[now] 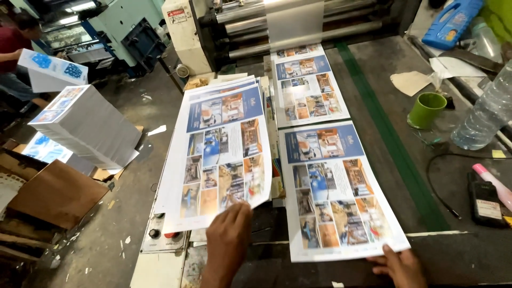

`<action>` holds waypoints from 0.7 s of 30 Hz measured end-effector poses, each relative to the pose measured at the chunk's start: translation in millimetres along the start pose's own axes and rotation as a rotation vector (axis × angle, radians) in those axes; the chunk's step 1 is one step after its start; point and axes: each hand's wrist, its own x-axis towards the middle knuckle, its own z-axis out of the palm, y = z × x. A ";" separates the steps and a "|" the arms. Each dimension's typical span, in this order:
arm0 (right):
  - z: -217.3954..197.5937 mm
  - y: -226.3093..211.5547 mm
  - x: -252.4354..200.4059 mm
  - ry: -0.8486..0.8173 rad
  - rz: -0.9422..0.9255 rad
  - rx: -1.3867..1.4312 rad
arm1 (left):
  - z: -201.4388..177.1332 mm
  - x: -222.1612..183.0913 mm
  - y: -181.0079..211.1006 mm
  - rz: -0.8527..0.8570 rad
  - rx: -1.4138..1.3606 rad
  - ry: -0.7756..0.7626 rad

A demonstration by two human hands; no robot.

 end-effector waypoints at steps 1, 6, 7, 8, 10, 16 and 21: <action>11.1 -17.3 -4.6 -0.001 -0.033 0.029 | -4.8 1.6 8.4 0.007 -0.021 0.038; 36.9 -65.3 -14.8 -0.030 -0.118 0.123 | -22.1 -0.4 30.3 -0.033 -0.099 0.127; 39.1 -71.2 -20.9 -0.022 -0.075 0.118 | -21.1 -4.2 30.9 -0.031 -0.107 0.177; 41.2 -77.3 -27.0 -0.014 -0.031 0.114 | -20.0 -7.8 31.4 -0.029 -0.116 0.227; 40.1 -62.3 -16.8 -0.030 0.017 0.106 | 0.0 -24.2 29.4 0.018 -0.141 0.277; 67.3 17.4 -4.6 -0.365 0.029 0.084 | 37.1 -29.3 76.9 0.265 -0.288 0.190; 76.1 51.3 16.9 -0.834 -0.231 0.439 | 70.9 -32.9 113.8 0.384 -0.288 0.092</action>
